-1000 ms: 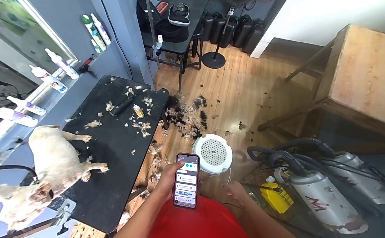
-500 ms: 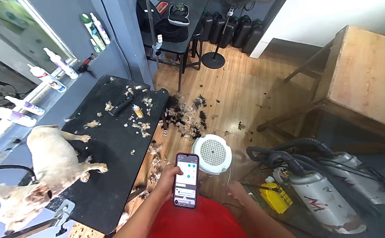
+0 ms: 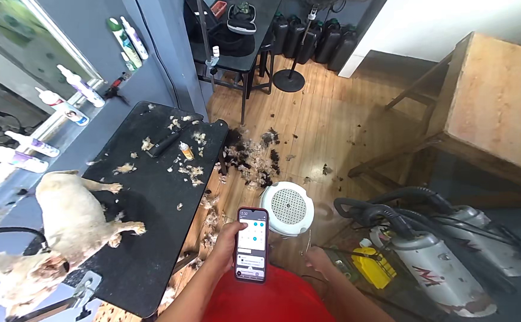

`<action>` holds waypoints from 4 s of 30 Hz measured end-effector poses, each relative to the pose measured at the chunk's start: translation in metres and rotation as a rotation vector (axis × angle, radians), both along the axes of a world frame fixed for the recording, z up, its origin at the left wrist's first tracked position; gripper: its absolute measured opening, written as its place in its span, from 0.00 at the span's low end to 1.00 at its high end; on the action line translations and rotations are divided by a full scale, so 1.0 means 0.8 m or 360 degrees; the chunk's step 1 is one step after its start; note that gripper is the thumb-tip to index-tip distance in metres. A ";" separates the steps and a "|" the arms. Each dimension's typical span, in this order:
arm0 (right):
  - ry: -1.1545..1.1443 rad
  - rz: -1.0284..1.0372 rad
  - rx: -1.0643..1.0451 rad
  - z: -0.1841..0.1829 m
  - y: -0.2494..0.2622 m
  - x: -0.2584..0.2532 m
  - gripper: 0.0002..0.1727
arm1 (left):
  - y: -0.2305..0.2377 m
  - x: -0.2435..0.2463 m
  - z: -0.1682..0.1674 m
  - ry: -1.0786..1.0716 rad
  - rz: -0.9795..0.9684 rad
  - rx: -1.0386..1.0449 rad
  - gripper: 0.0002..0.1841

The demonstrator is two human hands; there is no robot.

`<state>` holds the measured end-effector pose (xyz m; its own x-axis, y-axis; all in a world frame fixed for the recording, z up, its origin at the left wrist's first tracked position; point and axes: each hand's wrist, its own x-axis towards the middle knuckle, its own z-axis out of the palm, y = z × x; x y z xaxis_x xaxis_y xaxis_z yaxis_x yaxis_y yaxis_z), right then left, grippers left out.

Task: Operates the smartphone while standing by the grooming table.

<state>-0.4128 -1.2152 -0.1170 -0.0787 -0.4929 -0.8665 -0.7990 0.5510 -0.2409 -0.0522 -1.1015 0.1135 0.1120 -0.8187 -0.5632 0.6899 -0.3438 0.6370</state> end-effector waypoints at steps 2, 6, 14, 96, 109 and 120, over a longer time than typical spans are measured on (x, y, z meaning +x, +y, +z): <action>-0.0006 -0.0007 0.0004 0.000 0.000 0.002 0.25 | -0.001 0.001 -0.003 -0.0061 -0.0018 0.0006 0.16; -0.0001 -0.0003 0.0000 -0.003 0.001 0.005 0.25 | -0.003 -0.001 -0.004 -0.0041 0.0025 0.0026 0.17; -0.0035 -0.0036 -0.0014 0.002 0.007 0.009 0.24 | -0.004 0.000 -0.003 -0.0046 0.0032 0.0073 0.16; -0.1157 0.0567 -0.1751 0.277 0.060 0.206 0.37 | -0.022 0.006 -0.005 -0.0134 0.0687 -0.0004 0.35; -0.1465 0.1516 -0.2068 0.300 0.074 0.240 0.33 | -0.021 0.001 0.000 -0.0388 0.0437 -0.0049 0.34; -0.1433 0.1695 -0.2000 0.310 0.076 0.256 0.32 | -0.021 -0.001 -0.005 -0.0568 0.0344 -0.0068 0.33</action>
<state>-0.2082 -1.1541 0.1311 0.8630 -0.3206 0.3905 -0.0635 -0.8356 -0.5456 -0.0531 -1.1183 0.1096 0.4656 -0.7767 -0.4242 0.4767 -0.1837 0.8597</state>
